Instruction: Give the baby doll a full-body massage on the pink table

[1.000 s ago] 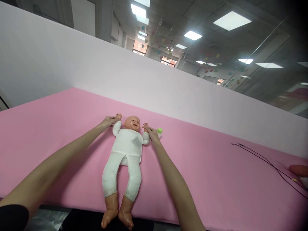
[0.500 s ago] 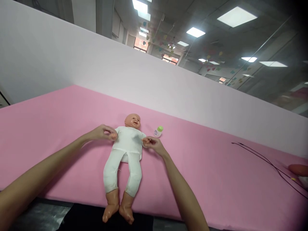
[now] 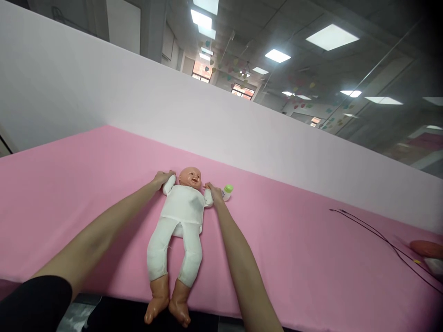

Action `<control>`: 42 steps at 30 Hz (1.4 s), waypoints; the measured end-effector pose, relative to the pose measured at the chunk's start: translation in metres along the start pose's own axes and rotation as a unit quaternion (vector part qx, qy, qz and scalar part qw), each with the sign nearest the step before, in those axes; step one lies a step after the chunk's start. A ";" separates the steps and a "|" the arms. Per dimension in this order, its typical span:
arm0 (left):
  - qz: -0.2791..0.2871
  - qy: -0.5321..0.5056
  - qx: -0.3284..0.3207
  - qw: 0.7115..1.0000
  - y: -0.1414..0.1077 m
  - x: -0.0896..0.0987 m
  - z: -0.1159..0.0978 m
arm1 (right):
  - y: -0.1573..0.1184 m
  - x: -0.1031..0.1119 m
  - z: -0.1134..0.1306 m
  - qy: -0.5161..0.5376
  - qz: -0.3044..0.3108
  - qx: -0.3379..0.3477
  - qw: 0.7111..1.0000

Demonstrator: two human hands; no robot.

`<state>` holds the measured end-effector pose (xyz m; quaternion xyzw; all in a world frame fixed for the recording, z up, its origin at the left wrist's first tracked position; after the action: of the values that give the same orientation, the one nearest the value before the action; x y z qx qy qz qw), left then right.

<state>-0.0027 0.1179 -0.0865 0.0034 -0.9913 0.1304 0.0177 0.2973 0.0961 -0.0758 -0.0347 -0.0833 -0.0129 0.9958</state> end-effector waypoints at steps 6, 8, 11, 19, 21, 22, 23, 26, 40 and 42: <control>0.251 0.042 -0.189 0.949 -0.050 0.024 -0.036 | -0.048 0.019 0.037 -0.057 0.152 0.089 0.983; 0.364 0.116 -0.228 0.896 -0.076 0.028 -0.034 | -0.075 0.020 0.040 -0.102 0.252 0.116 0.955; 0.450 0.225 -0.261 0.824 -0.105 0.028 -0.013 | -0.112 0.019 0.028 -0.171 0.373 0.137 0.901; 0.402 0.206 -0.256 0.855 -0.106 0.023 -0.003 | -0.103 0.021 0.015 -0.098 0.308 0.141 0.936; 0.326 0.139 -0.241 0.904 -0.089 0.023 -0.022 | -0.078 0.023 0.028 -0.045 0.225 0.148 0.962; 0.278 0.099 -0.234 0.926 -0.078 0.023 -0.031 | -0.064 0.024 0.032 -0.023 0.182 0.143 0.973; 0.228 0.060 -0.220 0.947 -0.066 0.021 -0.037 | -0.050 0.023 0.034 -0.008 0.141 0.126 0.982; 0.117 -0.003 -0.127 0.985 -0.029 0.010 -0.036 | -0.015 0.015 0.025 0.007 0.054 0.042 0.998; 0.201 0.016 -0.145 0.969 -0.034 0.028 -0.025 | -0.036 0.014 0.026 -0.037 0.122 0.076 0.989; 0.315 0.081 -0.213 0.921 -0.062 0.029 -0.031 | -0.061 0.017 0.033 -0.066 0.215 0.115 0.967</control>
<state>-0.0303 0.0662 -0.0397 -0.3238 -0.9407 -0.0847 0.0558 0.3063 0.0374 -0.0367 0.0625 -0.1407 0.2140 0.9646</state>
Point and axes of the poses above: each hand's wrist, its own y-axis towards the middle knuckle, its own x-axis out of the back of the hand, z = x × y, the point moved 6 cm from there along y, towards the middle knuckle, and after that the axes turned 10 degrees about z, right-handed, at the moved point
